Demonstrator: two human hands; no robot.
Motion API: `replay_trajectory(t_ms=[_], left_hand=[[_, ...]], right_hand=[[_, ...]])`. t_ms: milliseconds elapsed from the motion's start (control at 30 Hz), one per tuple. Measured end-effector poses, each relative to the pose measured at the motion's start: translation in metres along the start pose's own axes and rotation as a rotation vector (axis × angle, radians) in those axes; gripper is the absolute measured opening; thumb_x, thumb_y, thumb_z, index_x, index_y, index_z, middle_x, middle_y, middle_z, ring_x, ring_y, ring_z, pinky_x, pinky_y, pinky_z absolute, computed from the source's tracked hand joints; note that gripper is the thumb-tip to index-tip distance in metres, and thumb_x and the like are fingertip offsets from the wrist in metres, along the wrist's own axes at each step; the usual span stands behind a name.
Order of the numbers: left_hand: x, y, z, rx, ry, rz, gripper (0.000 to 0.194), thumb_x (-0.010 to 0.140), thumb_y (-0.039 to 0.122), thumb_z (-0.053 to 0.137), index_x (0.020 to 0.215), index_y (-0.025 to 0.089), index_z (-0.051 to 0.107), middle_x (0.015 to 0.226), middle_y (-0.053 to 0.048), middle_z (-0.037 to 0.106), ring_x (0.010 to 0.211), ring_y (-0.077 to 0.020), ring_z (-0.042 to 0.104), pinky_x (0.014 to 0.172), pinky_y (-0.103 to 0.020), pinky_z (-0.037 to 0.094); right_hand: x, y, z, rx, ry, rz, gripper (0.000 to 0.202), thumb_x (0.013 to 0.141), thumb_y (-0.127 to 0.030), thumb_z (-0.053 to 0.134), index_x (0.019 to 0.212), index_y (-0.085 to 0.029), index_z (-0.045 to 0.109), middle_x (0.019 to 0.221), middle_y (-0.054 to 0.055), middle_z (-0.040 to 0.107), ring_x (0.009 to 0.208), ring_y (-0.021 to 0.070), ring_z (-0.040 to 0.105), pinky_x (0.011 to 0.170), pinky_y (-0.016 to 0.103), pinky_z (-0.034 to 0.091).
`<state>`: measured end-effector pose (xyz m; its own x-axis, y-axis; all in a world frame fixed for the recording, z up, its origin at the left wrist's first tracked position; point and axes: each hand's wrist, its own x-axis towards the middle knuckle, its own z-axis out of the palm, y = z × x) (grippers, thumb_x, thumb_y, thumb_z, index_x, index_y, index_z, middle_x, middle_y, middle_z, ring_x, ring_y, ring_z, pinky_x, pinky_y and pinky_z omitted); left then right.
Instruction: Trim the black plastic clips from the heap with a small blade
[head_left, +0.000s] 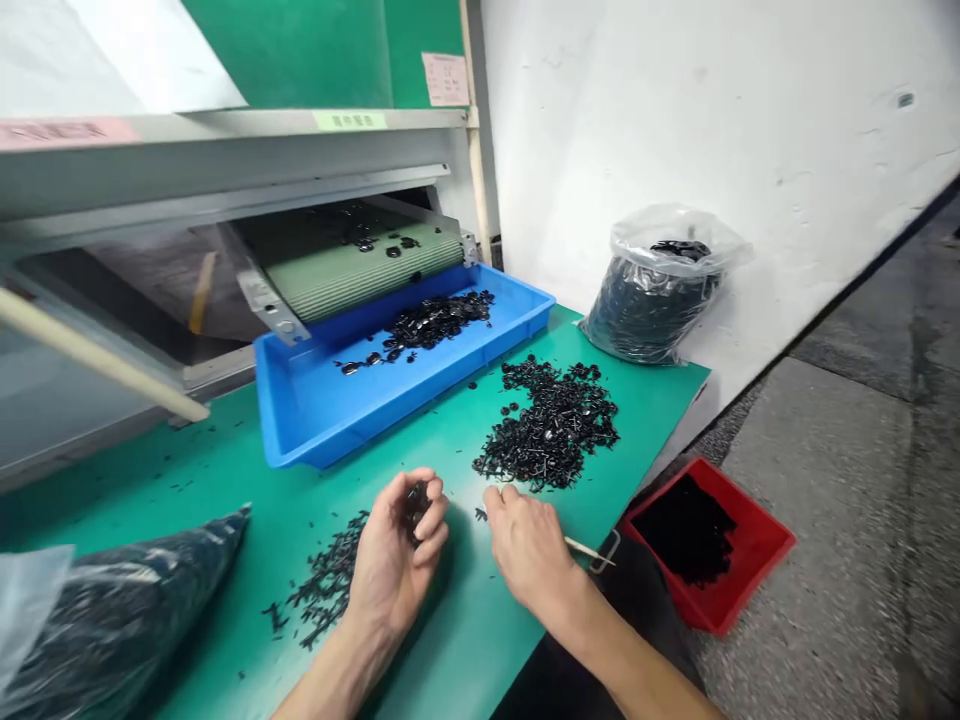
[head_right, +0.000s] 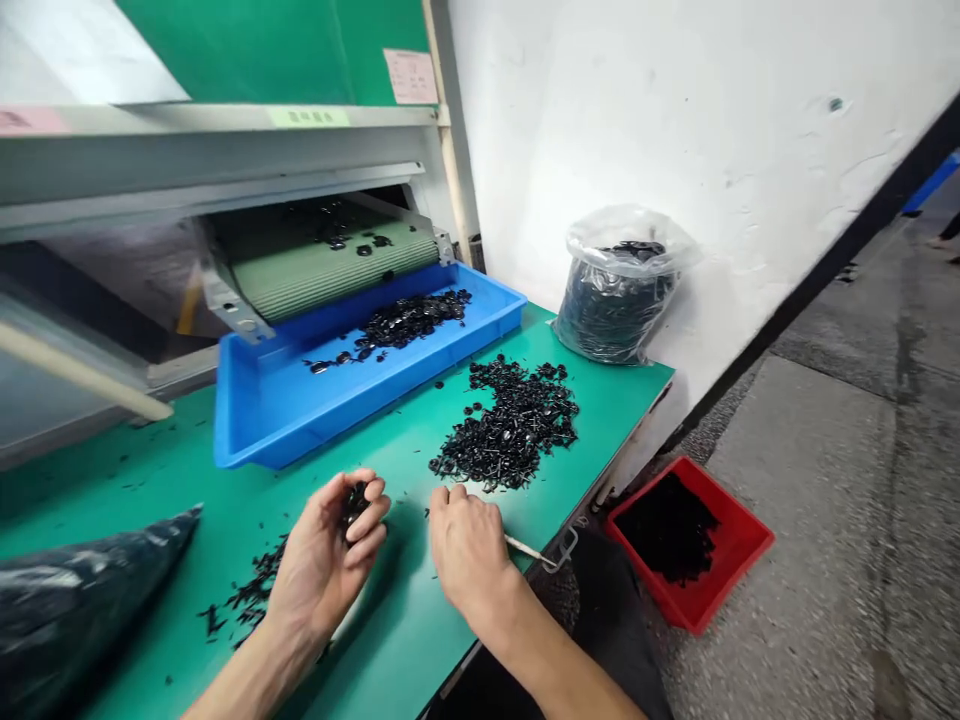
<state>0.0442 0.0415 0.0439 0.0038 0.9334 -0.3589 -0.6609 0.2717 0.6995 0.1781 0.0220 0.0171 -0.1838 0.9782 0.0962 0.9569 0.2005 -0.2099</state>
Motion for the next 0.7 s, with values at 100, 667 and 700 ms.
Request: replay_trajectory(t_ms=[100,667,700], left_hand=[[-0.001,0.018,-0.006,-0.014,0.029,0.066,0.018,0.088,0.028,0.057,0.08,0.013,0.064,0.072,0.0,0.051,0.043,-0.0044,0.038,0.027,-0.01,0.026],[-0.076,0.181,-0.095,0.459,0.626,0.962,0.023,0.07,0.036,0.074,0.073,0.018,0.059,0.061,0.007,0.052,0.045,-0.0043,0.04,0.036,-0.013,0.028],[-0.075,0.189,-0.103,0.5,0.667,0.968,0.022,0.068,0.033,0.075,0.07,0.017,0.06,0.059,0.006,0.053,0.046,-0.0054,0.043,0.039,-0.014,0.033]], right_hand=[[-0.001,-0.015,0.004,0.023,0.018,-0.105,0.039,0.086,0.005,0.033,0.094,-0.022,0.06,0.085,0.004,0.069,0.07,0.0158,0.069,0.057,0.024,0.042],[-0.011,0.007,0.066,0.109,0.38,-0.402,0.031,0.088,-0.002,0.04,0.108,-0.018,0.057,0.079,0.002,0.059,0.059,0.0165,0.06,0.05,0.028,0.032],[-0.011,0.004,0.064,0.135,0.375,-0.395,0.03,0.087,-0.001,0.041,0.105,-0.018,0.057,0.078,0.003,0.059,0.06,0.017,0.059,0.051,0.028,0.032]])
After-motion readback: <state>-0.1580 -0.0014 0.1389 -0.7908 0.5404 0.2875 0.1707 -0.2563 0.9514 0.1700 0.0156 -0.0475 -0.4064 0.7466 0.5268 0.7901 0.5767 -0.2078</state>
